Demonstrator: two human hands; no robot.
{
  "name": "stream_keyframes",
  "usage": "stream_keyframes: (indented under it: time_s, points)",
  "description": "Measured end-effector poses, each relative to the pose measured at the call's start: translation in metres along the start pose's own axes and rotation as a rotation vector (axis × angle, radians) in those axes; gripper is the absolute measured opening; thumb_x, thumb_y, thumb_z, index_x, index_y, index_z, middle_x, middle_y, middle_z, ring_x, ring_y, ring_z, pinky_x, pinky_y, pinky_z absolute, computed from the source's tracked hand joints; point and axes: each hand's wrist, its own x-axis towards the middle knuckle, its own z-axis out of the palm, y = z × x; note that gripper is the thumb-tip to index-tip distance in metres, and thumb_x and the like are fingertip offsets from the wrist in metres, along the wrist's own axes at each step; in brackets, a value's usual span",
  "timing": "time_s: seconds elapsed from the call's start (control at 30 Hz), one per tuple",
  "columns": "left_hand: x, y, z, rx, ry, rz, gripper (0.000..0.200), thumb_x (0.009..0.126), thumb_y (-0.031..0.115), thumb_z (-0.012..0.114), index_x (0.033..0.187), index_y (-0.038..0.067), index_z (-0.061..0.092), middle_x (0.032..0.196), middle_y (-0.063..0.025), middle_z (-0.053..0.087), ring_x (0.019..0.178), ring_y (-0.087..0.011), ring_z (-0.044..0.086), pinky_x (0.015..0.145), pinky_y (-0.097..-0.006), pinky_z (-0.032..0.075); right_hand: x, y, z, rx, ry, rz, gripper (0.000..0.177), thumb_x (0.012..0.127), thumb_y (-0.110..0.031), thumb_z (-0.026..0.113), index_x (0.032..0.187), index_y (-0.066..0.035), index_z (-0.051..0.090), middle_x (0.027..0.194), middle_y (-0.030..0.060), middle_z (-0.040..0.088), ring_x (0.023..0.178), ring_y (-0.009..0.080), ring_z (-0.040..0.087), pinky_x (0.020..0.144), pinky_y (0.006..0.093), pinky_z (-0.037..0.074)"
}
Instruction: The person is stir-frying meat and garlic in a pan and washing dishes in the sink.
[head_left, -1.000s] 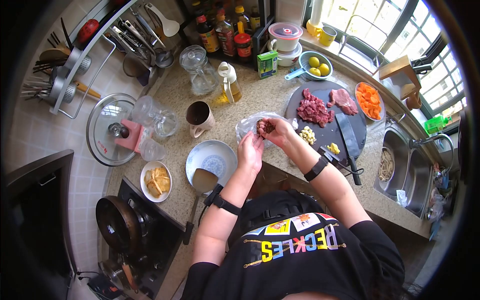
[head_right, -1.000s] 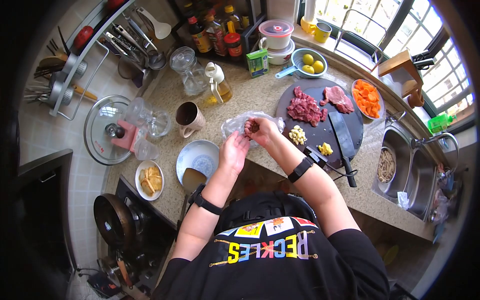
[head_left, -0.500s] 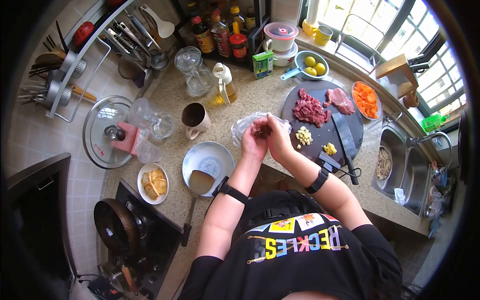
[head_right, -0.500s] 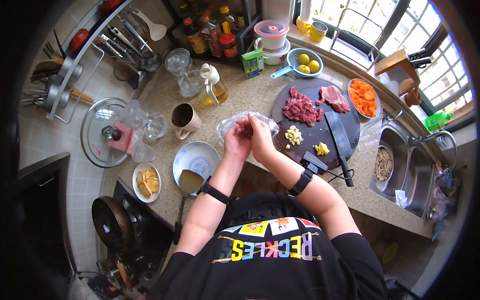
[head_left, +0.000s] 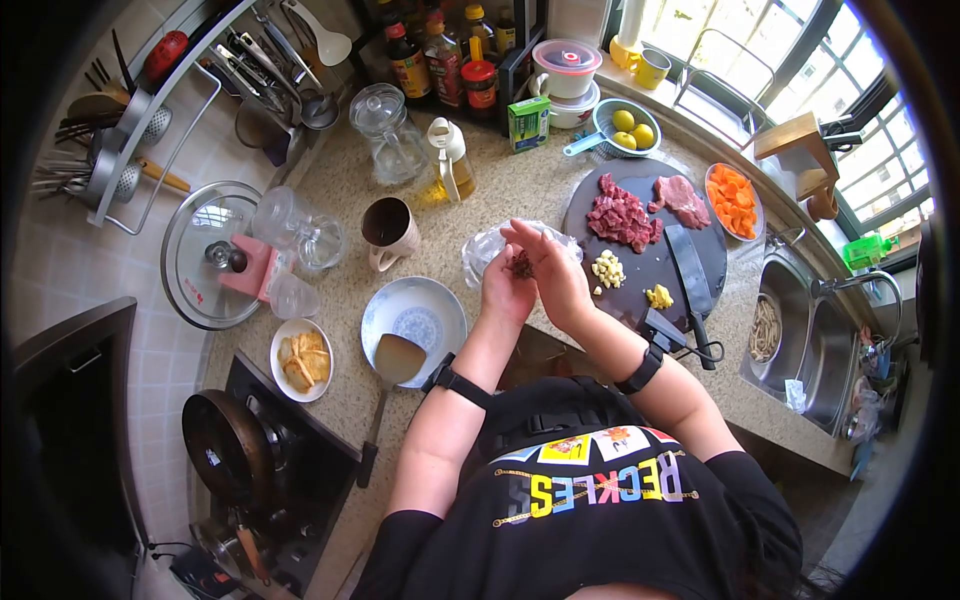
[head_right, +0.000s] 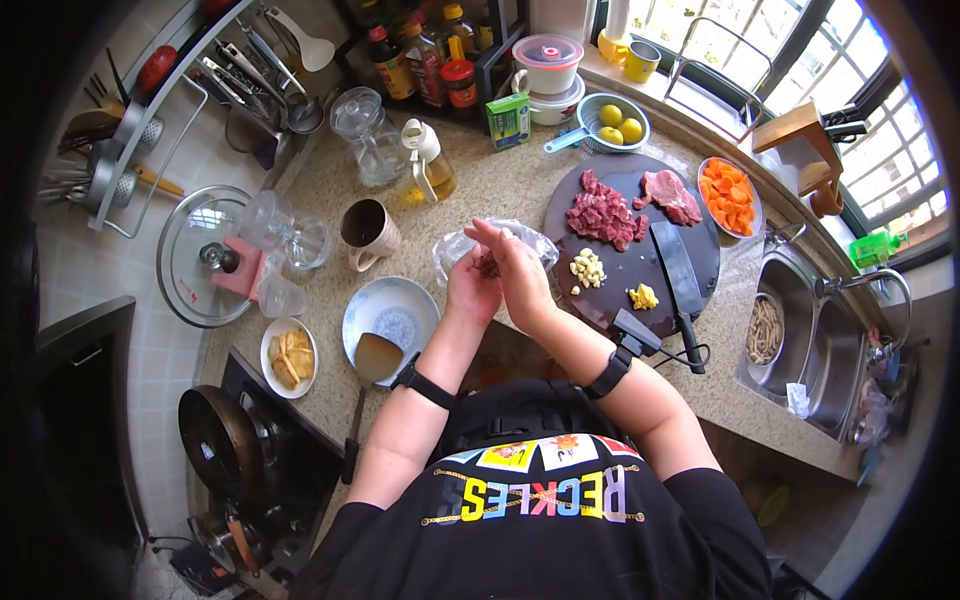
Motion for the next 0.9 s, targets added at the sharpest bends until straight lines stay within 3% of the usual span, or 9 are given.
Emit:
stream_keyframes:
  time_s: [0.2, 0.3, 0.33, 0.43, 0.47, 0.53, 0.6, 0.77, 0.9]
  points:
    - [-0.009, 0.002, 0.015, -0.039, 0.152, 0.027, 0.024, 0.094, 0.018, 0.042, 0.106, 0.001, 0.055, 0.104, -0.0075, 0.060, 0.097, -0.0179, 0.057, 0.087, -0.0328, 0.045, 0.000, -0.005, -0.002, 0.025, 0.035, -0.031, 0.040, 0.096, -0.024, 0.044, 0.128, 0.001, 0.048, 0.123, 0.0140, 0.055, 0.112, 0.0171, 0.051, 0.098, 0.0290, 0.036]
    - [-0.015, 0.004, 0.020, 0.024, 0.101, 0.045, 0.025, 0.094, 0.016, 0.041, 0.108, 0.000, 0.054, 0.105, -0.0082, 0.060, 0.097, -0.0184, 0.057, 0.088, -0.0323, 0.045, 0.001, -0.014, -0.004, 0.098, 0.067, -0.004, 0.035, 0.095, -0.022, 0.046, 0.121, 0.000, 0.053, 0.117, 0.0110, 0.059, 0.107, 0.0160, 0.053, 0.095, 0.0291, 0.039]
    - [-0.010, 0.002, 0.010, 0.029, 0.097, 0.021, 0.025, 0.094, 0.016, 0.041, 0.108, 0.000, 0.054, 0.105, -0.0082, 0.060, 0.097, -0.0184, 0.057, 0.088, -0.0323, 0.045, 0.003, -0.007, -0.010, -0.022, 0.089, -0.016, 0.031, 0.093, -0.014, 0.048, 0.119, 0.002, 0.054, 0.116, 0.0133, 0.059, 0.106, 0.0172, 0.055, 0.095, 0.0300, 0.040]
    - [0.002, 0.000, -0.005, 0.117, 0.084, 0.011, 0.026, 0.093, 0.013, 0.041, 0.111, 0.000, 0.053, 0.109, -0.0116, 0.059, 0.103, -0.0214, 0.057, 0.093, -0.0336, 0.045, 0.001, 0.010, -0.008, -0.265, 0.097, -0.007, 0.025, 0.089, -0.001, 0.045, 0.108, 0.001, 0.062, 0.107, 0.0075, 0.064, 0.102, 0.0136, 0.056, 0.092, 0.0272, 0.042]
    - [0.006, 0.003, -0.008, 0.051, -0.072, -0.044, 0.028, 0.094, 0.013, 0.042, 0.116, -0.001, 0.051, 0.113, -0.0141, 0.058, 0.109, -0.0222, 0.055, 0.098, -0.0351, 0.042, -0.001, 0.011, -0.006, -0.392, 0.082, -0.123, 0.025, 0.089, -0.001, 0.047, 0.109, 0.001, 0.061, 0.106, 0.0071, 0.064, 0.100, 0.0140, 0.057, 0.091, 0.0269, 0.042]
    - [0.003, 0.006, -0.001, 0.078, 0.155, 0.067, 0.025, 0.092, 0.010, 0.045, 0.112, -0.003, 0.052, 0.113, -0.0168, 0.057, 0.108, -0.0265, 0.055, 0.099, -0.0376, 0.043, -0.006, 0.001, -0.001, -0.198, 0.128, -0.095, 0.023, 0.089, -0.001, 0.049, 0.108, 0.002, 0.061, 0.105, 0.0073, 0.064, 0.099, 0.0139, 0.058, 0.091, 0.0268, 0.042]
    - [-0.007, 0.012, 0.011, 0.016, 0.131, 0.034, 0.026, 0.092, 0.008, 0.045, 0.113, -0.006, 0.050, 0.115, -0.0184, 0.056, 0.110, -0.0279, 0.054, 0.100, -0.0388, 0.043, -0.003, -0.004, -0.012, -0.245, 0.131, -0.194, 0.023, 0.088, 0.001, 0.046, 0.104, 0.003, 0.062, 0.101, 0.0073, 0.065, 0.094, 0.0130, 0.059, 0.087, 0.0267, 0.044]
    - [-0.007, 0.017, 0.015, 0.041, 0.203, 0.001, 0.026, 0.092, 0.000, 0.043, 0.114, -0.013, 0.043, 0.115, -0.0242, 0.052, 0.108, -0.0344, 0.055, 0.094, -0.0382, 0.051, -0.004, -0.015, -0.029, -0.180, 0.255, -0.146, 0.019, 0.086, 0.000, 0.048, 0.099, 0.003, 0.062, 0.098, 0.0091, 0.065, 0.092, 0.0142, 0.059, 0.088, 0.0284, 0.043]
    - [0.000, 0.016, 0.008, 0.069, 0.262, 0.006, 0.028, 0.092, 0.000, 0.043, 0.116, -0.014, 0.041, 0.116, -0.0247, 0.049, 0.109, -0.0357, 0.054, 0.094, -0.0384, 0.051, -0.007, -0.015, -0.028, -0.157, 0.258, -0.115, 0.018, 0.085, 0.000, 0.049, 0.097, 0.003, 0.063, 0.096, 0.0088, 0.066, 0.092, 0.0136, 0.059, 0.088, 0.0282, 0.043]
